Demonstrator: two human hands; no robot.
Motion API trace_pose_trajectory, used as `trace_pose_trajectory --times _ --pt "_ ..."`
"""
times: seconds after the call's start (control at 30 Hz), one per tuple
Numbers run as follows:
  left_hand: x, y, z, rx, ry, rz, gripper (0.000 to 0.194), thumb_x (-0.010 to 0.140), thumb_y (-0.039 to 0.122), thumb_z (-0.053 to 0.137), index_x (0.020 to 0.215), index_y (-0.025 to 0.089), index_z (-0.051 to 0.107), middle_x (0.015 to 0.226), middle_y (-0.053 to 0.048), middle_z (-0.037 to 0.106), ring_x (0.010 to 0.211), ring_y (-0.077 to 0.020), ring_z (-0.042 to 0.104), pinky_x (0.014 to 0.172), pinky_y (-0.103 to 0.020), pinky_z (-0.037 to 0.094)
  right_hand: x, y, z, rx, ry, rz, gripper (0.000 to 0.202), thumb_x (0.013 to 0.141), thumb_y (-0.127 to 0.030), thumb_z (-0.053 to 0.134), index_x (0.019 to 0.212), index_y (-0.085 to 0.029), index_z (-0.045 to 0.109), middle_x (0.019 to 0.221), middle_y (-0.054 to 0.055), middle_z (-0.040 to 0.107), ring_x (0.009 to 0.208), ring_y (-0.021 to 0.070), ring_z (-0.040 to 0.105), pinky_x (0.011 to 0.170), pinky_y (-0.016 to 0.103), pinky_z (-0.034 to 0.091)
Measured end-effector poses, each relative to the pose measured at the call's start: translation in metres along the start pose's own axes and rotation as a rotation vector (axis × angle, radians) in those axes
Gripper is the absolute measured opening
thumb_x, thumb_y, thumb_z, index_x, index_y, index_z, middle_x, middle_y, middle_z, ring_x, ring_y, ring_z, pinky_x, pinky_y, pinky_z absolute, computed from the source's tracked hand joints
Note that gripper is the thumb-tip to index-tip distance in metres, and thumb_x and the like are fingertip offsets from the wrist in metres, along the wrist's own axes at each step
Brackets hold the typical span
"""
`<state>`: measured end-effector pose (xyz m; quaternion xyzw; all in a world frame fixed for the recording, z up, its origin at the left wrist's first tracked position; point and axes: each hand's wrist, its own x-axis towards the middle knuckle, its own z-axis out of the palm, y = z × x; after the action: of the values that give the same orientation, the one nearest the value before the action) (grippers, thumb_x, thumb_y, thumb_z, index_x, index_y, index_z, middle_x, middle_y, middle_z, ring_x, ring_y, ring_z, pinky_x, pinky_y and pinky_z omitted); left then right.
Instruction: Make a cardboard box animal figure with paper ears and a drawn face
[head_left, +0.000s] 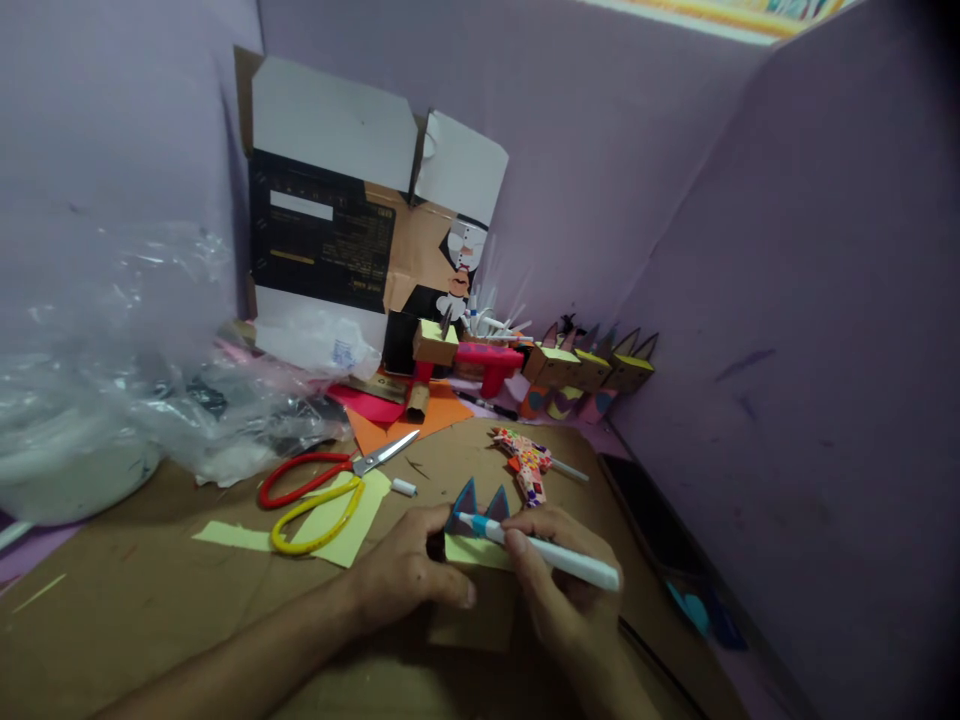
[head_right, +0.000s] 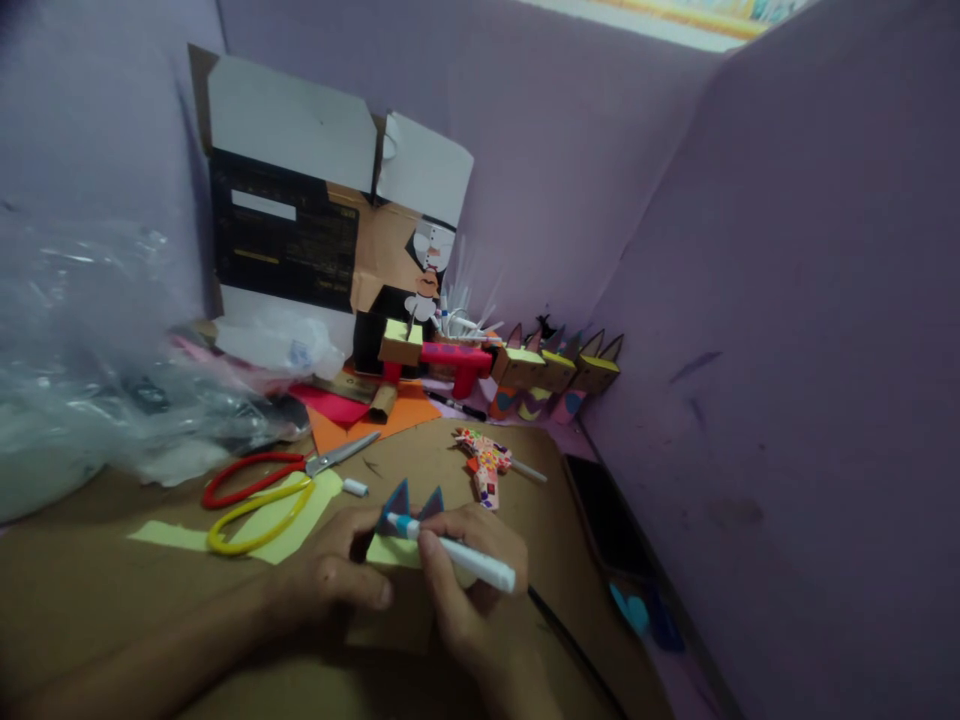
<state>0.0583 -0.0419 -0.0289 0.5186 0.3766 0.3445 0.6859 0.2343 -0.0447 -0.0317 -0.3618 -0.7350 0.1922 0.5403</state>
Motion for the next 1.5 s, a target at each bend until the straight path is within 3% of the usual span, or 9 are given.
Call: trace_pose_trajectory --times 0.2,0.43,0.7,0.93,1.03,1.17,1.23,1.5 --pt "-0.001 0.001 0.000 0.020 0.022 0.017 0.047 0.048 0.014 0.070 0.095 0.017 0.070 0.072 0.004 0.062 0.079 -0.0208 0.051 0.072 -0.029 0.039 0.000 0.000 0.001 0.009 -0.054 -0.017 0.012 0.084 -0.019 0.057 0.076 -0.019 0.065 0.065 0.001 0.065 0.057 0.0146 0.060 0.053 0.025 0.042" --pt "-0.002 0.006 0.001 0.049 0.007 0.046 0.048 0.048 0.009 0.066 0.096 0.016 0.070 0.071 0.005 0.059 0.073 -0.0160 0.046 0.066 -0.025 0.036 0.000 -0.002 0.002 -0.061 -0.104 -0.042 0.014 0.084 -0.019 0.056 0.072 -0.019 0.064 0.061 0.001 0.063 0.054 0.0146 0.058 0.051 0.026 0.040" --pt "-0.002 0.004 0.000 0.041 0.011 0.014 0.040 0.049 0.011 0.069 0.088 0.016 0.068 0.068 0.005 0.056 0.075 -0.0183 0.049 0.069 -0.027 0.037 0.001 -0.001 0.000 -0.005 -0.045 -0.034 0.013 0.083 -0.018 0.057 0.072 -0.020 0.064 0.061 0.000 0.061 0.053 0.0128 0.056 0.050 0.024 0.039" --pt "-0.001 0.005 0.001 0.044 0.008 0.051 0.042 0.048 0.011 0.068 0.090 0.016 0.070 0.069 0.005 0.059 0.076 -0.0180 0.049 0.069 -0.027 0.037 0.001 0.001 0.002 -0.029 -0.120 -0.036 0.013 0.083 -0.019 0.058 0.073 -0.018 0.065 0.062 0.001 0.063 0.055 0.0136 0.057 0.053 0.025 0.039" --pt "-0.001 0.001 -0.001 -0.007 0.003 -0.009 0.045 0.048 0.014 0.070 0.093 0.015 0.069 0.071 0.003 0.061 0.074 -0.0183 0.051 0.066 -0.027 0.038 0.001 0.002 0.001 0.059 0.008 0.088 0.016 0.083 -0.025 0.060 0.070 -0.019 0.066 0.060 0.000 0.062 0.052 0.0130 0.055 0.050 0.024 0.038" --pt "0.000 -0.002 -0.002 -0.102 0.031 -0.046 0.045 0.048 0.019 0.070 0.093 0.013 0.069 0.073 0.000 0.065 0.070 -0.0185 0.055 0.062 -0.026 0.039 0.009 0.006 -0.008 0.194 0.361 0.306 0.019 0.080 -0.033 0.063 0.068 -0.018 0.065 0.053 -0.002 0.059 0.050 0.0132 0.054 0.047 0.023 0.038" --pt "0.001 -0.003 -0.002 -0.112 0.037 -0.031 0.043 0.047 0.020 0.069 0.089 0.012 0.069 0.070 -0.001 0.065 0.069 -0.0190 0.056 0.061 -0.026 0.040 0.014 0.010 -0.015 0.236 0.459 0.333 0.020 0.079 -0.033 0.064 0.066 -0.017 0.064 0.053 -0.002 0.059 0.051 0.0139 0.055 0.050 0.024 0.041" --pt "0.003 -0.004 -0.004 -0.061 0.014 -0.054 0.046 0.051 0.022 0.071 0.097 0.015 0.069 0.077 -0.001 0.067 0.075 -0.0214 0.059 0.066 -0.029 0.043 0.016 0.016 -0.028 0.209 0.452 0.292 0.017 0.079 -0.028 0.063 0.065 -0.018 0.065 0.052 -0.003 0.062 0.051 0.0123 0.058 0.050 0.022 0.043"
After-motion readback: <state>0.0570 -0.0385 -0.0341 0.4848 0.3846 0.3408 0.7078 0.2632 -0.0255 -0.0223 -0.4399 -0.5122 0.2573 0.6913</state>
